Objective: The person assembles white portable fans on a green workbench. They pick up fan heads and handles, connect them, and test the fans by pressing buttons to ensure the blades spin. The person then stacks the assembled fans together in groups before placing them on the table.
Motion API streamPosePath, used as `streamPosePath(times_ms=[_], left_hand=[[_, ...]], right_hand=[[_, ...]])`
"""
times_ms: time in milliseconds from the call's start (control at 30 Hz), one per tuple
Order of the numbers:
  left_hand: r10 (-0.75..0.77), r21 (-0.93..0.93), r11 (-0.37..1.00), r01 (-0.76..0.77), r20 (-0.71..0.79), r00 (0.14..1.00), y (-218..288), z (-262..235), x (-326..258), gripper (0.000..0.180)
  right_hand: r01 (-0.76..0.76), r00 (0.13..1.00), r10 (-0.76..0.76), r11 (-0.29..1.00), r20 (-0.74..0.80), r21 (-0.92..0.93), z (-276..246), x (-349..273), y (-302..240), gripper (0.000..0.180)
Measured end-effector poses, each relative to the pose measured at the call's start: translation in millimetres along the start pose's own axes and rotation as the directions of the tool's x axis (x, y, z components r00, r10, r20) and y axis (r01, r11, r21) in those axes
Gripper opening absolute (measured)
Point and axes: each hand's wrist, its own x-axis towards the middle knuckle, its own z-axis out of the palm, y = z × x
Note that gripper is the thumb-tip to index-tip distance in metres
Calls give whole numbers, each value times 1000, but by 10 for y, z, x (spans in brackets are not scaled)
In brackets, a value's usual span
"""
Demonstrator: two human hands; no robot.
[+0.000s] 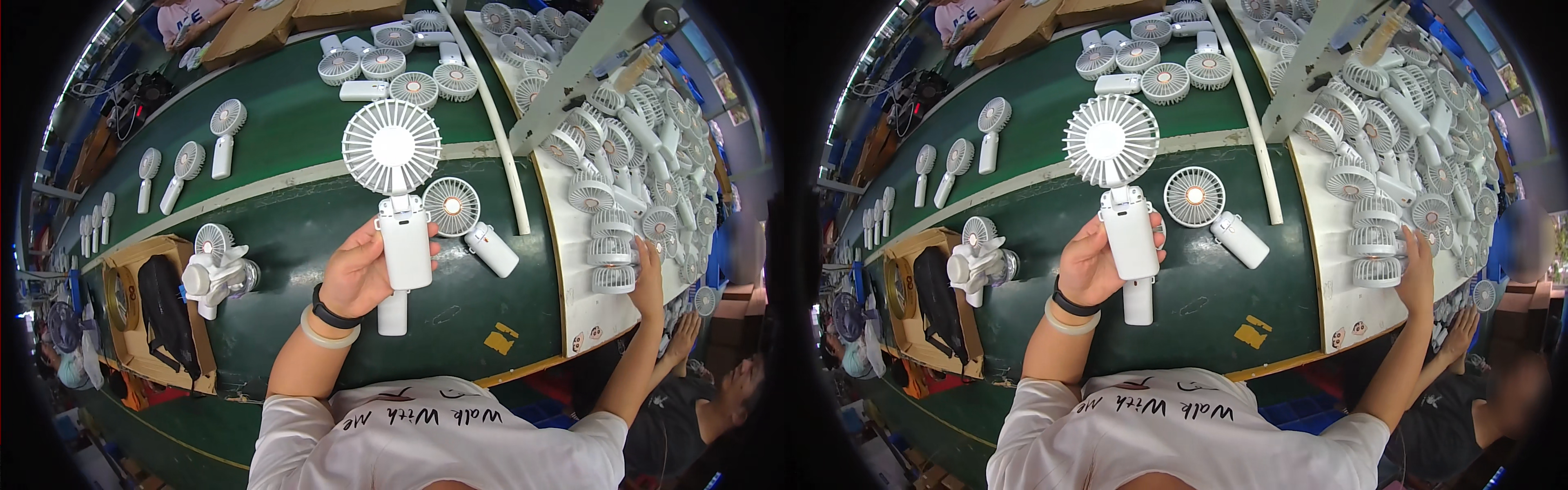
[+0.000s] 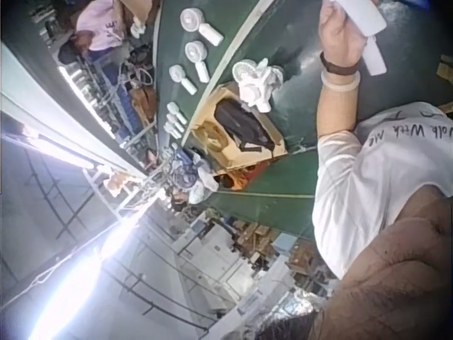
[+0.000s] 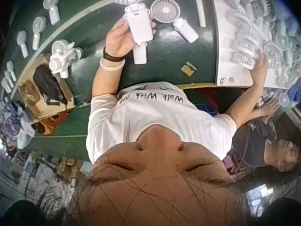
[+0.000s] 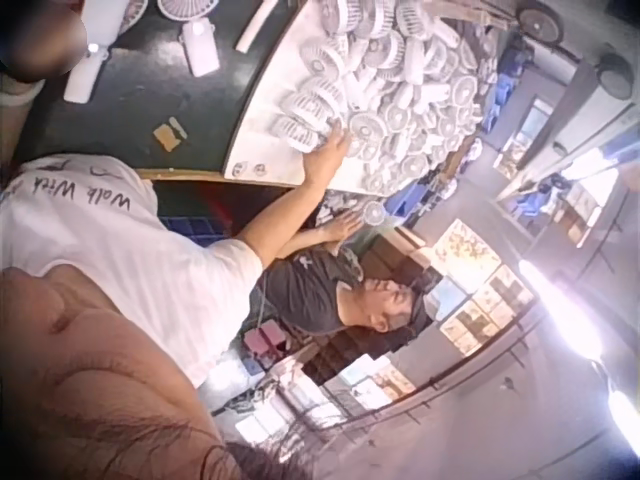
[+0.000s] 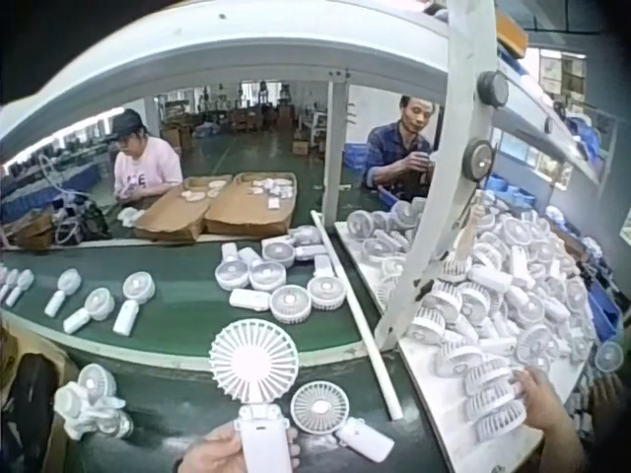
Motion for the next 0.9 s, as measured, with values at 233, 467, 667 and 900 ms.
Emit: streamPosePath(times_ms=[233, 467, 667, 900], left_hand=[[94, 241, 967, -77, -60, 994, 56, -11, -16, 46], [350, 598, 774, -206, -133, 927, 186, -197, -80, 43], [527, 660, 692, -293, -183, 830, 507, -487, 4, 47], [567, 595, 731, -334, -257, 783, 496, -934, 145, 47]], right_hand=[[-258, 827, 106, 944, -552, -207, -181, -339, -529, 53], [318, 912, -88, 769, -401, 554, 215, 36, -2231, 24], [413, 872, -474, 582, -121, 701, 435, 1594, -3486, 32], [614, 789, -506, 649, -347, 450, 789, 2607, -4072, 25]])
